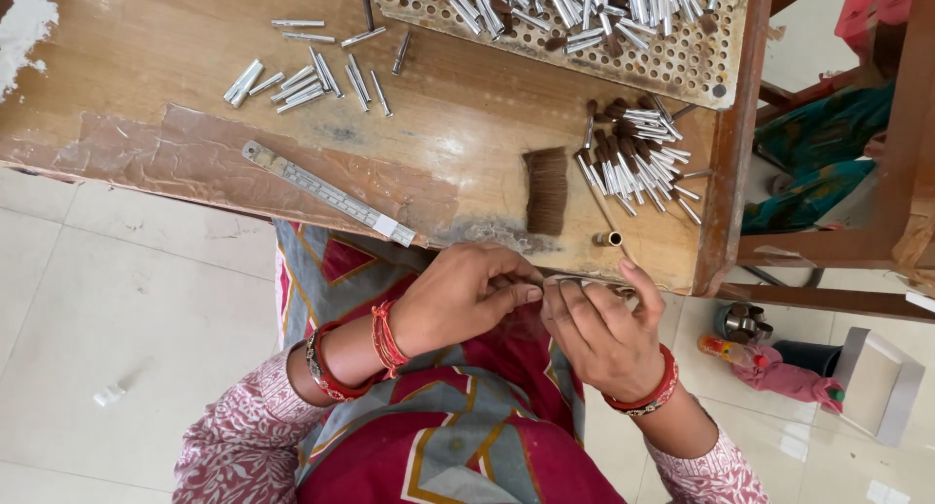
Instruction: The person sits at a low workbench assembling cosmetic brushes by hand. They pick metal ferrules and brush heads, press and twist the bristle heads into the metal handles, and place finished brushes onto a perforated tray with a pile of completed brushes.
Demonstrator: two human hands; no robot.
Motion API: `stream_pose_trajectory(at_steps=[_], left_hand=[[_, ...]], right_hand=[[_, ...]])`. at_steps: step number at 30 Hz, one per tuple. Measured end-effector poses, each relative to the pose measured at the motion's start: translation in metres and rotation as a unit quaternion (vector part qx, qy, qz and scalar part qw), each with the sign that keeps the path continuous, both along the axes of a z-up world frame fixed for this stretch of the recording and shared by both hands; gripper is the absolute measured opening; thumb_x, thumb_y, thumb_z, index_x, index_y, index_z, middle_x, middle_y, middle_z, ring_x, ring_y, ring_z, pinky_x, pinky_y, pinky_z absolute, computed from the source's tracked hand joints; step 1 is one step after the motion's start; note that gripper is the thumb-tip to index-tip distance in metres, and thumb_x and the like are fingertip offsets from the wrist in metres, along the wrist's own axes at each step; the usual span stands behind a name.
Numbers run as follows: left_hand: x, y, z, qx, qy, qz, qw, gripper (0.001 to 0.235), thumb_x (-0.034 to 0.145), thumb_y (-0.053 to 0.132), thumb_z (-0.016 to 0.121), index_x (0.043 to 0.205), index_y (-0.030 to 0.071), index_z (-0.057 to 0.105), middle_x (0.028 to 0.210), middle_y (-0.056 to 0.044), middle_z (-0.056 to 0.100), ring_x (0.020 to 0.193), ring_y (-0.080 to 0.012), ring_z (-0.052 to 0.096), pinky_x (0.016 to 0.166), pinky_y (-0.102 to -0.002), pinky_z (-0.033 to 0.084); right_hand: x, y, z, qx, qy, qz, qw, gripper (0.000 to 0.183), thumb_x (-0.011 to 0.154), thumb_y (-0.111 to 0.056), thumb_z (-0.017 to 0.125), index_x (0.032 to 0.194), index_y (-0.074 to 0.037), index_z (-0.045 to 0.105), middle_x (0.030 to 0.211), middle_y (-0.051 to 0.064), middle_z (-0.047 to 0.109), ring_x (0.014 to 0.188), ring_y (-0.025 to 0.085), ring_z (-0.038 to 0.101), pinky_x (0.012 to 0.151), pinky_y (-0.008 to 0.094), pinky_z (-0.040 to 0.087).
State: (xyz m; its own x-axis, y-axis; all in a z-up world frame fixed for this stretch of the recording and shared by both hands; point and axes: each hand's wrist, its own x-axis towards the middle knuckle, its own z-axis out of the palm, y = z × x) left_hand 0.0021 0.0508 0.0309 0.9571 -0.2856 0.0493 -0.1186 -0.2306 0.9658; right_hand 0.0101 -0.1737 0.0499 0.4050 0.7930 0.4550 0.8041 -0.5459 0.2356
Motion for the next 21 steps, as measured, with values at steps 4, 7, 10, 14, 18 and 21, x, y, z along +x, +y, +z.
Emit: stream_pose_trajectory(at_steps=[4,7,10,14,18,21], left_hand=[[-0.004,-0.007,-0.005,0.019,-0.056,0.004,0.998,0.011,0.083,0.009,0.073,0.093,0.003,0.074,0.083,-0.015,0.073,0.077,-0.0301,0.072,0.068,-0.038,0.056],[-0.007,-0.009,-0.002,0.013,-0.07,0.011,0.997,0.008,0.084,0.008,0.074,0.09,0.002,0.074,0.081,-0.014,0.073,0.074,-0.0275,0.072,0.066,-0.037,0.056],[-0.012,-0.014,-0.011,-0.075,0.008,-0.002,0.997,0.006,0.089,0.006,0.072,0.09,0.001,0.072,0.078,-0.009,0.074,0.07,-0.0171,0.07,0.062,-0.03,0.056],[-0.017,-0.021,-0.029,-0.256,0.149,-0.077,0.952,0.006,0.099,0.003,0.065,0.097,-0.001,0.069,0.085,0.001,0.071,0.074,-0.0036,0.065,0.066,-0.02,0.058],[-0.017,-0.026,-0.031,-0.273,0.168,-0.103,0.942,0.008,0.102,0.003,0.063,0.099,-0.002,0.069,0.086,-0.001,0.072,0.073,-0.0054,0.066,0.067,-0.021,0.058],[-0.013,-0.03,-0.03,-0.255,0.181,-0.108,0.944,0.01,0.102,0.006,0.064,0.099,-0.001,0.07,0.084,-0.001,0.072,0.071,-0.0049,0.066,0.065,-0.021,0.057]], right_hand=[[-0.009,-0.004,-0.001,-0.01,-0.026,0.004,1.0,0.017,0.092,-0.014,0.078,0.107,-0.007,0.079,0.101,0.0,0.065,0.099,0.016,0.058,0.114,0.05,0.037],[-0.012,-0.001,0.004,0.051,0.032,-0.011,0.998,0.017,0.089,-0.011,0.081,0.105,-0.007,0.077,0.102,0.001,0.066,0.099,0.018,0.058,0.115,0.052,0.037],[-0.015,0.002,0.009,0.197,0.21,-0.035,0.957,0.031,0.081,-0.009,0.083,0.11,-0.005,0.073,0.105,0.006,0.068,0.102,0.022,0.062,0.117,0.053,0.041],[-0.024,-0.006,-0.008,0.356,0.416,-0.055,0.835,0.04,0.077,-0.001,0.084,0.115,-0.002,0.073,0.098,0.008,0.072,0.097,0.024,0.069,0.112,0.051,0.053],[-0.031,-0.006,-0.01,0.378,0.37,-0.025,0.849,0.029,0.081,0.004,0.08,0.109,-0.004,0.075,0.102,0.009,0.074,0.101,0.024,0.07,0.113,0.048,0.055],[-0.032,-0.005,-0.006,0.366,0.313,-0.048,0.875,0.028,0.081,0.006,0.078,0.108,-0.003,0.077,0.099,0.008,0.075,0.1,0.025,0.071,0.106,0.045,0.059]])
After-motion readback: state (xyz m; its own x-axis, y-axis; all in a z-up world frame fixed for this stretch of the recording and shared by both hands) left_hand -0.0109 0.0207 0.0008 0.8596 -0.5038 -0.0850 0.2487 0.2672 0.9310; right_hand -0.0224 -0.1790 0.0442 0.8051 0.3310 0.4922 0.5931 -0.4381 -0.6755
